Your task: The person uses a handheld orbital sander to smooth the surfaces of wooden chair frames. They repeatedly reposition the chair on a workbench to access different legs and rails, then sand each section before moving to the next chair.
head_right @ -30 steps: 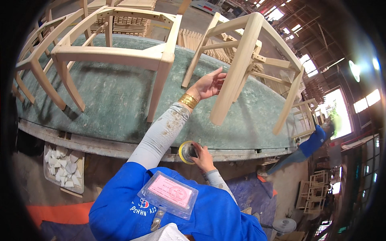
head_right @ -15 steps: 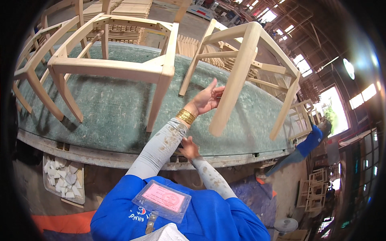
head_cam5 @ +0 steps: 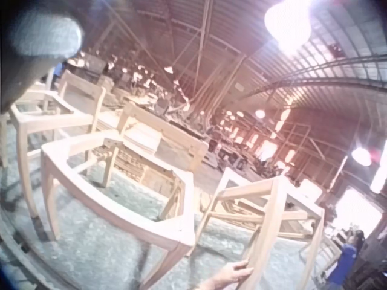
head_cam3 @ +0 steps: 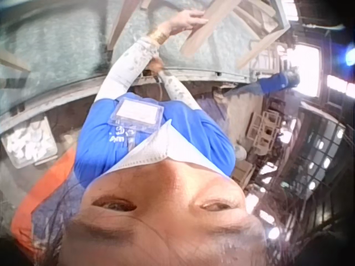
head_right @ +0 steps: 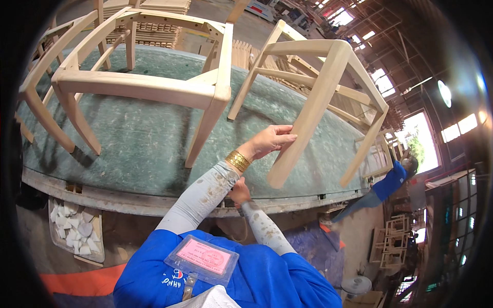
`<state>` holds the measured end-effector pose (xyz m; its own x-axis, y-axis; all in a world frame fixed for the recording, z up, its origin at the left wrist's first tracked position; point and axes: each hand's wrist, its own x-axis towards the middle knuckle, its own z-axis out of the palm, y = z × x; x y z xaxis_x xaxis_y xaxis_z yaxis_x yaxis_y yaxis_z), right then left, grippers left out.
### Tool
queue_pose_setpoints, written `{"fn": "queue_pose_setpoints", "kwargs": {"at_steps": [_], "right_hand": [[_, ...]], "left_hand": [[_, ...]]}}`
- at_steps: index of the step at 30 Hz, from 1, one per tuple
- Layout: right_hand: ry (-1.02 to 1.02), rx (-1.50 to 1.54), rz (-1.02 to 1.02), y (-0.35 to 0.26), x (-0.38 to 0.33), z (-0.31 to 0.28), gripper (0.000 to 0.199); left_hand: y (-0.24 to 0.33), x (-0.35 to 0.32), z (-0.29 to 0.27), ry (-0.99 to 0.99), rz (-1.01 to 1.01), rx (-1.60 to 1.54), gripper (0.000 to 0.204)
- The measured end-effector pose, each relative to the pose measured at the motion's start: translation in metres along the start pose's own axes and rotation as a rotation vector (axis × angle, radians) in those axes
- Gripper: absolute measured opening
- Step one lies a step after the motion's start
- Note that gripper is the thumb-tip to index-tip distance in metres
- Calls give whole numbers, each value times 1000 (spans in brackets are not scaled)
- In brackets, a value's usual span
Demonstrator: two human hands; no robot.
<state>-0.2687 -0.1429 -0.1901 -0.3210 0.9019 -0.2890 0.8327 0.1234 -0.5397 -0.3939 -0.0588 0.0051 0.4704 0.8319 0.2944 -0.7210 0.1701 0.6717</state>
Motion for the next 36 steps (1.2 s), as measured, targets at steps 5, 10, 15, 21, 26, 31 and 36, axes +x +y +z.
{"fn": "queue_pose_setpoints", "kwargs": {"at_steps": [5, 10, 15, 21, 26, 31, 36], "right_hand": [[-26, -146, -43, 18, -26, -16, 59], [-18, -361, 163, -39, -134, -113, 76], [454, -491, 84, -122, -210, -231, 71], [730, -1008, -194, -287, -148, -309, 63], [625, -1436, -324, -344, -50, -328, 57], [612, -1650, -167, -348, 27, -355, 56], [631, -1735, -162, -355, 50, -361, 51]], "left_hand": [[-1, 6, 12, -66, 156, 235, 45], [-1, 6, 4, -21, 206, 208, 43], [-21, 12, 7, 22, 350, 132, 44], [-40, 3, 19, 180, 485, 170, 46], [-36, -7, 30, 161, 389, -55, 47], [-30, -7, 29, 258, 455, 134, 48], [-24, -11, 28, 280, 485, 181, 47]]}}
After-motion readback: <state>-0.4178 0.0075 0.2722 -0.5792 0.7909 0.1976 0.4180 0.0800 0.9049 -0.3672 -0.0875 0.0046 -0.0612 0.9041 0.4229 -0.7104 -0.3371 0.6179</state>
